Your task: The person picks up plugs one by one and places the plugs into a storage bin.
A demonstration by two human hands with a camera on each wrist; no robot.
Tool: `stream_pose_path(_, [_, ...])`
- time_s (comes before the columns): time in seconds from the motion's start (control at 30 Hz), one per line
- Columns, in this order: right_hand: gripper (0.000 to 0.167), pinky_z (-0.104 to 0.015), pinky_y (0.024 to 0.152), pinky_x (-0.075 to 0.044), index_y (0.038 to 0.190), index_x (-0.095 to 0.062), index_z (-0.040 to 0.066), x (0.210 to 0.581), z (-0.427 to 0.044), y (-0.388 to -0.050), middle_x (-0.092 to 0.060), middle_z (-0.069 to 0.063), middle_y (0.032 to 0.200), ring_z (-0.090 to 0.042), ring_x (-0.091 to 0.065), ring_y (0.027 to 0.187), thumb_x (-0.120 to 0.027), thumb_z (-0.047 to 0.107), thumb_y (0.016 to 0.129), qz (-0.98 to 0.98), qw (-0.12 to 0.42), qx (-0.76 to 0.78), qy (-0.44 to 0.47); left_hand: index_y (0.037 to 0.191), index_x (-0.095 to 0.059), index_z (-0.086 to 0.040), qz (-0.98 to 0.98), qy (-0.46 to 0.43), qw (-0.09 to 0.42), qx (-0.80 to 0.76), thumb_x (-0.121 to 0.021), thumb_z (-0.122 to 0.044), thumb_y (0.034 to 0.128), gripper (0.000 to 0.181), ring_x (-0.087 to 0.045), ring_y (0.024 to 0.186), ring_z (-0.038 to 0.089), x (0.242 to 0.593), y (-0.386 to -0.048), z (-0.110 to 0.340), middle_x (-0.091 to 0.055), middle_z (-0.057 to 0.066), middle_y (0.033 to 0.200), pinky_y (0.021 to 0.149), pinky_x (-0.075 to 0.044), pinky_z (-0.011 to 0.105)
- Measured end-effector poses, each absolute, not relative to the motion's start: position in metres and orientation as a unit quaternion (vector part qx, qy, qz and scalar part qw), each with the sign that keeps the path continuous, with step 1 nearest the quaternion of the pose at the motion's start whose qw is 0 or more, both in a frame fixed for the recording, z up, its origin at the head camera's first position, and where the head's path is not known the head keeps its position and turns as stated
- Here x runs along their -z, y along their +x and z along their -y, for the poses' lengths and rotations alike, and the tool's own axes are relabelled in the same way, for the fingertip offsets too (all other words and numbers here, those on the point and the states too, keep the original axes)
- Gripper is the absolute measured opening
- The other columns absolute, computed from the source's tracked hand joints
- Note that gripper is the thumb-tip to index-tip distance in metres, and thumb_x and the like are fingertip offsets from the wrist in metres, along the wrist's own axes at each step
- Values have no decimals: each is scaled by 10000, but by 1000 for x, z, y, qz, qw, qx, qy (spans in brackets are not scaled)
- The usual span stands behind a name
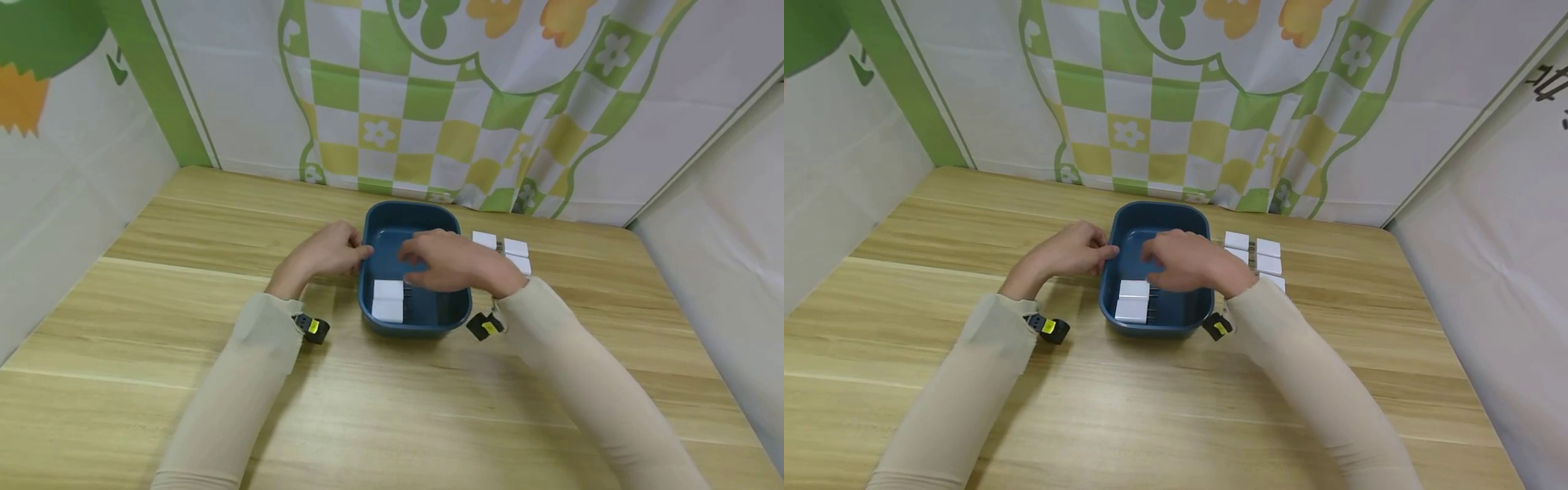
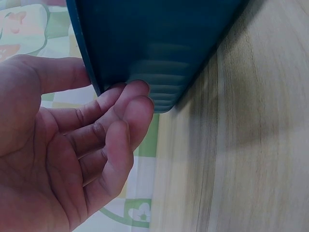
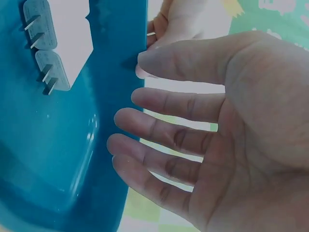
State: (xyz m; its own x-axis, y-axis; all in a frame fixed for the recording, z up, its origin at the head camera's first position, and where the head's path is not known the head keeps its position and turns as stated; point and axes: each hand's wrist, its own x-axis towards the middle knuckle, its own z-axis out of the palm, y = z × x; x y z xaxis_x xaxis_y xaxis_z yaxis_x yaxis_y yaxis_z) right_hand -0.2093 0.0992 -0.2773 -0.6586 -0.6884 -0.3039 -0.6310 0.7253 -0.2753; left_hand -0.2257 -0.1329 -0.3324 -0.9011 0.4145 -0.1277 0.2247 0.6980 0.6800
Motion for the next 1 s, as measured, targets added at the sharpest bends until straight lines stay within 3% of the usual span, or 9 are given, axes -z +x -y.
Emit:
stream_pose_path(0.37, [373,-458,996,-481,1327,-628,28,282,-127,-196,-634,-130,1288,-266,-622,1167,-655,206,1000,-910,142,138,-365,792,-640,-43,-912,171,141,-344,-565,-244,1045,332,-563,586,179,332,-225,132,-646,85,679,608,-430,318])
stream_pose_path(0.7, [344,-432,908,-514,1263,-675,60,281,-151,-183,-662,-80,1188,-265,-636,1087,-710,226,963,-926,83,177,-324,801,-649,-42,-911,168,144,-348,-559,-253,1050,339,-607,624,232,334,-225,132,-654,92,704,599,-436,320])
stream_pose_path(1.0, [279,-449,852,-522,1212,-678,31,286,-179,-174,-668,-101,1123,-291,-623,1050,-695,171,971,-923,45,197,-328,802,-644,-49,-912,166,144,-346,-560,-252,1049,331,-588,615,193,335,-226,132,-658,94,719,602,-443,316])
